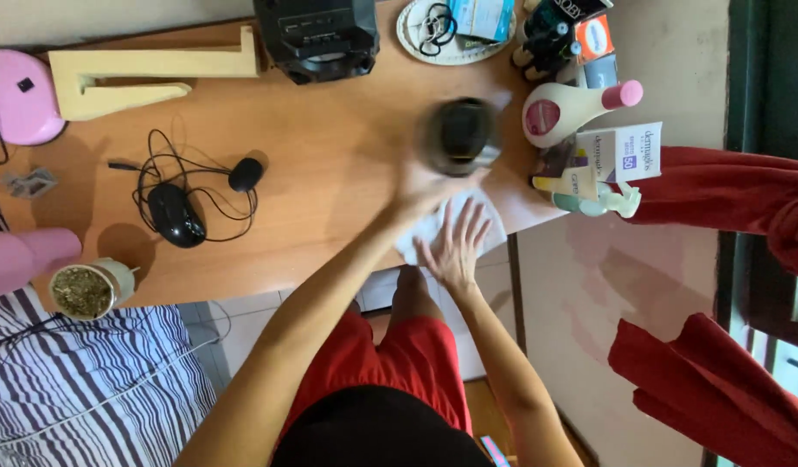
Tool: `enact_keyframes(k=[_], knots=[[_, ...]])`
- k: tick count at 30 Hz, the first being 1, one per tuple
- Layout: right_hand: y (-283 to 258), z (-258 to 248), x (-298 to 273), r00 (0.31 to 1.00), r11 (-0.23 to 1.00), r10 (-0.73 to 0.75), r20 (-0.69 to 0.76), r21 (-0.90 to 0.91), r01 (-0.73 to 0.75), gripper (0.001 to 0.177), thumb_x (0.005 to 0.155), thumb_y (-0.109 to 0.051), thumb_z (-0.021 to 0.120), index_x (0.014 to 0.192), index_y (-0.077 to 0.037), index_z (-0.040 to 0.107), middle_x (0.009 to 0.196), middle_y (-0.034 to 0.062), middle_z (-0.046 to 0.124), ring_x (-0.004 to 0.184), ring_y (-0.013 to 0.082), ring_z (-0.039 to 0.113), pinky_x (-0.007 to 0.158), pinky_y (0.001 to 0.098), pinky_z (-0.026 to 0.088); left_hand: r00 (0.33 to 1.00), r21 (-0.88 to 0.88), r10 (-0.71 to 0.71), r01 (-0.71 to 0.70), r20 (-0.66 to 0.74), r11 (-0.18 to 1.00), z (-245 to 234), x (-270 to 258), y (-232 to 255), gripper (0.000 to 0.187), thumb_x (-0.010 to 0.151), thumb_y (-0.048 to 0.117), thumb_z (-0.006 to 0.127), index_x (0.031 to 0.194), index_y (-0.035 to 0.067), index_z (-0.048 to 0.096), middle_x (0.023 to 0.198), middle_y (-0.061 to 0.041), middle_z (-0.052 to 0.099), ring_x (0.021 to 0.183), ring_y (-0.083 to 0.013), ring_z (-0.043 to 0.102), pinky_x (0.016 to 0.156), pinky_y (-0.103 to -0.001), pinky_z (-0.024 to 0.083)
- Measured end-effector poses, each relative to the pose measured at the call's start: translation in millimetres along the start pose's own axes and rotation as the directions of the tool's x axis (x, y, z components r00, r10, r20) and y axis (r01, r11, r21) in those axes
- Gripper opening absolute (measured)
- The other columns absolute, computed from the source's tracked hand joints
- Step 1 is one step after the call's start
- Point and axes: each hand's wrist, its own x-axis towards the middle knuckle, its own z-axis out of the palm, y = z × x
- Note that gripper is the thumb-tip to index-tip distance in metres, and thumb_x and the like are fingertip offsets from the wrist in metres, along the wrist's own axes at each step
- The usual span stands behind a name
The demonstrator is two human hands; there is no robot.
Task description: The person wipes a wooden table with a white cloth, moving various items aside to reach the surface. They handle a portable radio, water bottle, paper plate, glasses, small boxes, and bottles, placing them temporarily on the table while continuing to wipe. The person also wipes a photograph and other small objects before returning them to the table.
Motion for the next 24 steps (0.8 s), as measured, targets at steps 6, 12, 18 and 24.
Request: enact_keyframes(k=[6,12,18,24], knots=[[7,4,136,0.974,0.972,0.192,-0.121,-0.114,-0.206,0.099,0.098,-0.069,0.053,0.165,-0.006,0.016,0.163,0.0396,0.007,0.151,0.0592,0.004,0.114,0.0763,0.005,0.984,0.302,0.024,0.031,-0.176,0.953,-135,15,35,0.103,0.044,0.014,0.108,0.133,0.008,0.057,0.122,-0.019,0.066,0.115,-0.03,0.066,0.102,-0.046,0.049],[-56,30,204,0.949,0.942,0.261,-0.178,-0.168,-0.29,0.101,0.087,-0.072,0.066,0.156,-0.004,0.039,0.155,0.0412,0.028,0.147,0.0584,0.022,0.109,0.0793,0.016,0.922,0.539,0.213,-0.006,-0.322,0.842,-216,14,-1,0.114,0.043,0.016,0.116,0.136,-0.005,0.053,0.132,-0.028,0.059,0.128,-0.0335,0.059,0.11,-0.05,0.041],[-174,44,114,0.978,0.967,-0.21,0.01,-0.147,0.209,0.085,0.09,-0.064,0.058,0.156,-0.014,0.039,0.16,0.0302,0.032,0.15,0.0493,0.027,0.118,0.0754,0.016,0.922,0.6,0.215,0.023,-0.322,0.8,-262,26,-3,0.11,0.046,0.006,0.115,0.133,-0.008,0.049,0.128,-0.033,0.059,0.127,-0.0368,0.058,0.11,-0.049,0.039],[-105,42,21,0.809,0.804,-0.588,-0.015,0.095,0.587,0.089,0.083,-0.081,0.049,0.156,-0.03,0.041,0.166,0.0168,0.03,0.154,0.0378,0.028,0.118,0.0659,0.02,0.918,0.558,-0.012,0.252,-0.398,0.791,-273,36,-6,0.12,0.056,0.012,0.116,0.149,0.008,0.039,0.149,-0.018,0.051,0.142,-0.0261,0.048,0.121,-0.044,0.037]])
